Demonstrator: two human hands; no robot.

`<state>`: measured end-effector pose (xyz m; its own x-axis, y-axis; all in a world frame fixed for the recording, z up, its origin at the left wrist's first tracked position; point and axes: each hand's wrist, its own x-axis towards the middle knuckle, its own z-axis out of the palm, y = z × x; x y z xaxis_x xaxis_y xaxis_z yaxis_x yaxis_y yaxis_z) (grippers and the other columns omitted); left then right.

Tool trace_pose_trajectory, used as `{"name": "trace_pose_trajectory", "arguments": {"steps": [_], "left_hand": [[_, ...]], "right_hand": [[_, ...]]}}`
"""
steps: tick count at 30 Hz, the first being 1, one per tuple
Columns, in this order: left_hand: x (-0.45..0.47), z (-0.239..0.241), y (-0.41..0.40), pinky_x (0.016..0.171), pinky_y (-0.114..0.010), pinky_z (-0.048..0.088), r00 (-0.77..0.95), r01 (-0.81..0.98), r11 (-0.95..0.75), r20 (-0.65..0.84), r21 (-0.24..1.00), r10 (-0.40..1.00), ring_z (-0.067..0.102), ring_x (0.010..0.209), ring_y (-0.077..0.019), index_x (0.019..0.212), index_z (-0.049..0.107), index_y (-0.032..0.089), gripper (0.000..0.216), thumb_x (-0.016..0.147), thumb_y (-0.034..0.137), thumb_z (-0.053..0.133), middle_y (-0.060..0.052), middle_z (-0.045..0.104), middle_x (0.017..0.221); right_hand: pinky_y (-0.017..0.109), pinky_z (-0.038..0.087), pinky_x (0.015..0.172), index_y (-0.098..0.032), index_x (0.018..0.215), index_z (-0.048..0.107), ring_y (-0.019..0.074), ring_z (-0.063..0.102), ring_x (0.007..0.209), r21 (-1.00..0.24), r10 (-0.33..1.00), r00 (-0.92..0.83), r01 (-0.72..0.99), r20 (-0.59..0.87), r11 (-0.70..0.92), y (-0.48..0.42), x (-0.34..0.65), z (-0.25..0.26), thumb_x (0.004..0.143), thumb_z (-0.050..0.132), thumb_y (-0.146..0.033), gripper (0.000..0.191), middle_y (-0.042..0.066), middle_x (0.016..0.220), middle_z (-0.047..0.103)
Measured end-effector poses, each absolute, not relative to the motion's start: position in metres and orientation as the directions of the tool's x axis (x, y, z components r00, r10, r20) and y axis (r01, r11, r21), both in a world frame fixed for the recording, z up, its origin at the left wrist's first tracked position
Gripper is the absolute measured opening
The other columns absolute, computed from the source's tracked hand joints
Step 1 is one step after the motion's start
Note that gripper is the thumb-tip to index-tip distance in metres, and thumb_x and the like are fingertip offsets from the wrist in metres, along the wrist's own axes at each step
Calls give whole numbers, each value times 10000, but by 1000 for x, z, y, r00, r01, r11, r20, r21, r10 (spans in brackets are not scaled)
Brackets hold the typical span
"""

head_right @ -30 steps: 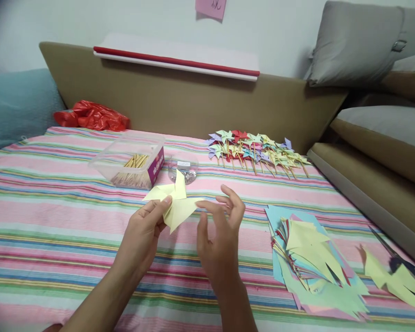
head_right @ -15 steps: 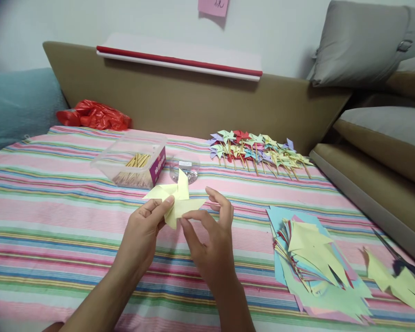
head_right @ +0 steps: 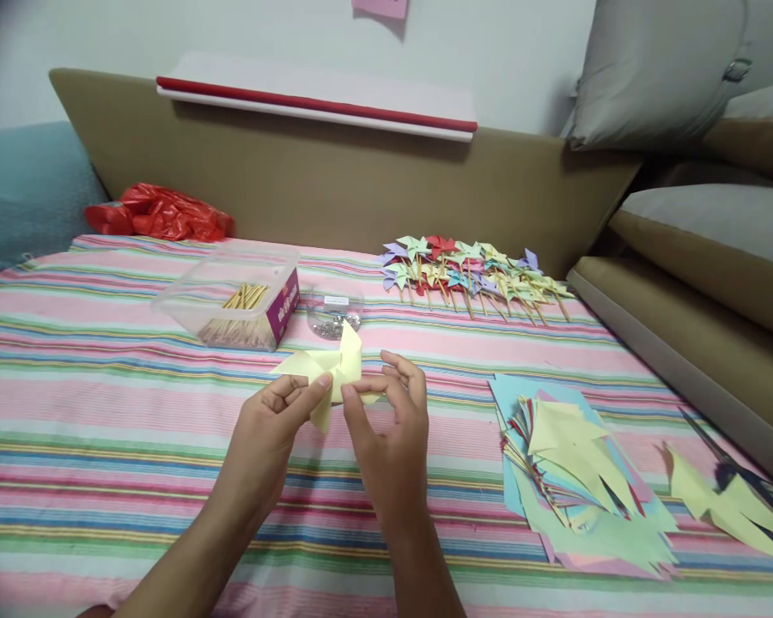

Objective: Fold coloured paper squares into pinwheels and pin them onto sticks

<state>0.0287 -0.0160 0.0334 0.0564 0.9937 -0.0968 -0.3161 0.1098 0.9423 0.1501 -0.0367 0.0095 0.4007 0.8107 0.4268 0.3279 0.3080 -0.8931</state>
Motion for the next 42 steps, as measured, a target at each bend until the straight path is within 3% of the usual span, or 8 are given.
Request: {"name": "trace_pose_trajectory", "arguments": {"steps": [28,42], "left_hand": [[28,35,-18,668,-204,432,51,-284,107,-97,953,994,549,710,-110,720,640,149,295,769,387,808,13,651,729],[30,36,-19,684,-231,462,43,-292,101,-92,951,995,592,712,-141,713,656,163,272,737,374,826,0,676,717]], "right_hand": [[470,442,1044,-233,825,699,271,519,1280,-873,803,380,356,460,332,-33,148,5,840,695,-283,53,99,1225,580],[456,435,1045,-228,795,664,262,519,1268,-900,814,413,327,410,287,-36,142,11,842,691,-284,78,92,1194,589]]}}
